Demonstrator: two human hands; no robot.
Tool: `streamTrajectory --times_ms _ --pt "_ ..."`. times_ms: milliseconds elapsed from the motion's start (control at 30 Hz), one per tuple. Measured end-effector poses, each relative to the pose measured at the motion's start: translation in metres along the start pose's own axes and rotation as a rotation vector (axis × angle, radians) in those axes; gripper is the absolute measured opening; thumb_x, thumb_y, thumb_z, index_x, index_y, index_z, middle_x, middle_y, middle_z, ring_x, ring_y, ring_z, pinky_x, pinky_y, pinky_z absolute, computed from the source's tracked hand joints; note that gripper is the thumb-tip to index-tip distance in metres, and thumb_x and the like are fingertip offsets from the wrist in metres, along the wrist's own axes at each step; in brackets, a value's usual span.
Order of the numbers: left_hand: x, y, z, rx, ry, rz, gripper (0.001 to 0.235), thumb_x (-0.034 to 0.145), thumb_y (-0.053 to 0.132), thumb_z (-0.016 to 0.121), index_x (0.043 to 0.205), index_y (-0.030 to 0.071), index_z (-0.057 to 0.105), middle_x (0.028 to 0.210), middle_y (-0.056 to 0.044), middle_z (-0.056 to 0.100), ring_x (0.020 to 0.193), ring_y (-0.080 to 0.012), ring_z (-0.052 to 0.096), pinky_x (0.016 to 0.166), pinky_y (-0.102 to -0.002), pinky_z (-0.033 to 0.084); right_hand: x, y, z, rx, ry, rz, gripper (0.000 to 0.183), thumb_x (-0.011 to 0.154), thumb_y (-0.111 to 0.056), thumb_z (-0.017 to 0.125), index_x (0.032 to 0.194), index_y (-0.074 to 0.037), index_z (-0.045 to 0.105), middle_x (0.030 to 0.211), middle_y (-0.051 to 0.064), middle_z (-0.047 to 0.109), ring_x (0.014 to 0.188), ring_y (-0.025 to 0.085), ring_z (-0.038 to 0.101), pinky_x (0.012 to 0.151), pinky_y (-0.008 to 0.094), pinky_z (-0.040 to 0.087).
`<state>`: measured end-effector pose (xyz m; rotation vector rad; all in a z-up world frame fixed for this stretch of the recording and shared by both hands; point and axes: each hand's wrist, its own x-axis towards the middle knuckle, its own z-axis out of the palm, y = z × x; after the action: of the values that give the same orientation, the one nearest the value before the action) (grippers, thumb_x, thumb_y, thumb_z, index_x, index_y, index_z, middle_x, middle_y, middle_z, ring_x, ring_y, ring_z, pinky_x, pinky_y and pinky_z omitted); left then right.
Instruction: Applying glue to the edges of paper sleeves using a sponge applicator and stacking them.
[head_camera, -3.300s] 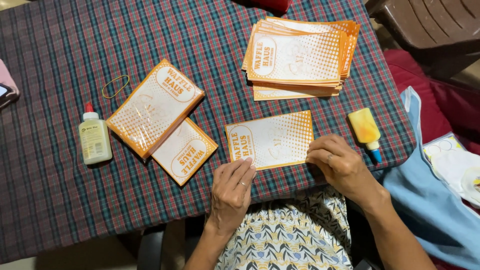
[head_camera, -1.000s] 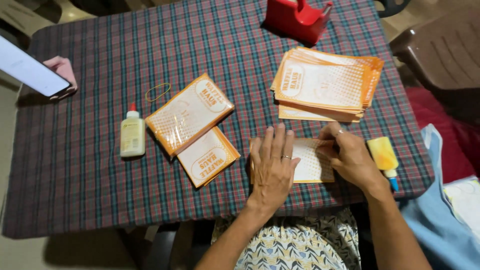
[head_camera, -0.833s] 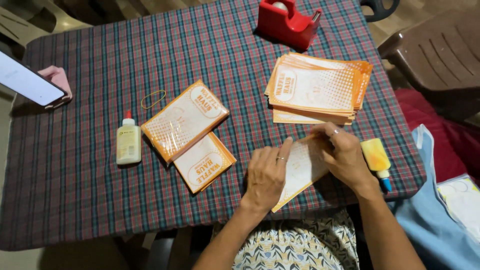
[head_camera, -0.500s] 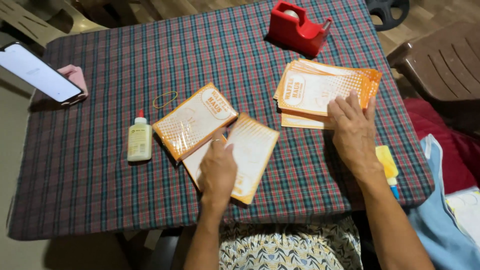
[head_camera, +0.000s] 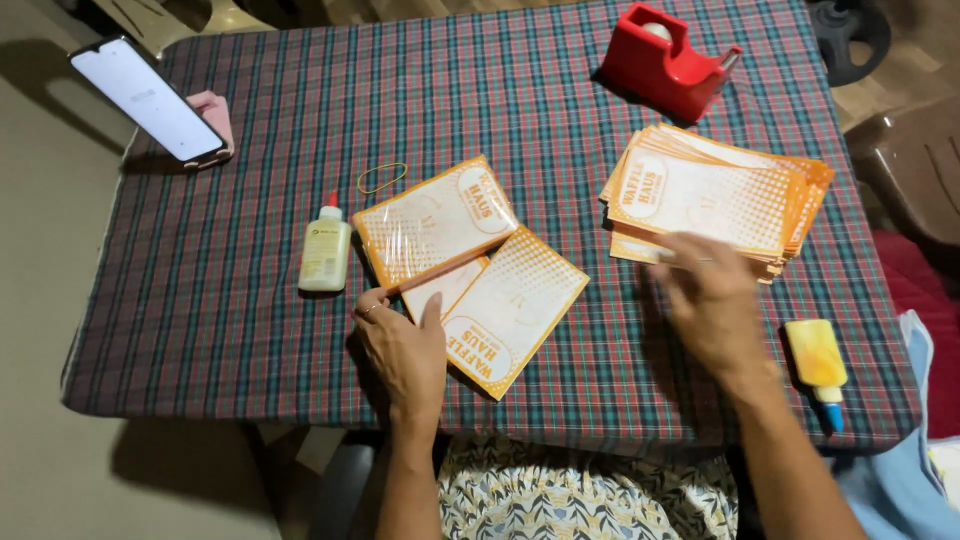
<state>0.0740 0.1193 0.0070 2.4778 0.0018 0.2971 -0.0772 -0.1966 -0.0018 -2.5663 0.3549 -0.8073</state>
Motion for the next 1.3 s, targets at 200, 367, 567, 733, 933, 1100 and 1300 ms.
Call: streamTrajectory --times_ms 200,367,567,733,933,1100,1300 --pt "0.010 0.010 -0.005 -0.006 -0.214 -0.207 0.093 0.070 0.029 0.094 0.139 0.006 0.036 0.118 -0.020 0.067 0.113 -0.0379 0.067 0.092 -0.047 0.054 0.015 -0.063 0.062 0.034 -0.129 -0.090 0.065 0.074 -0.034 0.089 0.131 -0.011 0.070 0.117 0.011 0.068 0.108 0.036 0.064 0.097 0.045 0.053" --pt "0.009 0.026 -0.008 -0.074 -0.239 -0.271 0.088 0.073 0.019 0.091 0.138 0.003 0.035 0.117 -0.026 0.067 0.111 -0.0434 0.068 0.091 -0.049 0.055 0.017 -0.068 0.077 0.014 -0.210 -0.005 0.075 0.067 -0.035 0.093 0.132 -0.007 0.068 0.109 0.014 0.062 0.104 0.037 0.060 0.092 0.046 0.053" --pt "0.012 0.034 -0.007 -0.137 -0.277 -0.325 0.088 0.073 0.011 0.089 0.140 0.003 0.032 0.117 -0.028 0.068 0.111 -0.0453 0.069 0.093 -0.049 0.056 0.011 -0.056 0.077 0.085 -0.300 0.093 0.058 0.068 -0.031 0.093 0.117 -0.007 0.072 0.100 0.011 0.059 0.099 0.035 0.060 0.087 0.043 0.053" --pt "0.016 0.024 -0.005 -0.182 -0.281 -0.346 0.093 0.069 0.012 0.092 0.139 0.003 0.032 0.121 -0.031 0.067 0.113 -0.0473 0.068 0.096 -0.051 0.055 -0.005 -0.042 0.077 0.121 -0.276 0.058 0.035 0.082 -0.033 0.084 0.105 -0.010 0.072 0.096 0.009 0.060 0.097 0.033 0.063 0.083 0.042 0.054" --pt "0.015 0.030 -0.002 -0.210 -0.230 -0.322 0.089 0.072 0.008 0.088 0.139 0.007 0.030 0.112 -0.023 0.073 0.109 -0.0416 0.071 0.090 -0.047 0.057 -0.020 -0.046 0.041 0.331 -0.261 0.280 0.027 0.084 -0.029 0.085 0.104 -0.013 0.076 0.085 0.014 0.072 0.084 0.029 0.072 0.069 0.040 0.055" --pt "0.037 0.006 0.016 -0.406 -0.093 -0.192 0.088 0.067 -0.013 0.079 0.138 0.010 0.033 0.093 -0.013 0.073 0.094 -0.0344 0.073 0.090 -0.044 0.054 -0.036 -0.045 0.013 0.613 -0.333 0.619 0.016 0.092 -0.014 0.078 0.087 0.000 0.071 0.086 0.006 0.071 0.077 0.013 0.064 0.065 0.026 0.049" --pt "0.112 -0.004 0.030 -0.178 -0.097 0.201 0.070 0.069 -0.006 0.083 0.127 0.013 0.047 0.100 -0.008 0.072 0.096 -0.0326 0.072 0.089 -0.041 0.052 -0.042 -0.050 0.010 0.718 -0.278 0.713 0.015 0.091 -0.011 0.076 0.097 0.002 0.070 0.090 0.011 0.072 0.080 0.017 0.065 0.063 0.028 0.052"
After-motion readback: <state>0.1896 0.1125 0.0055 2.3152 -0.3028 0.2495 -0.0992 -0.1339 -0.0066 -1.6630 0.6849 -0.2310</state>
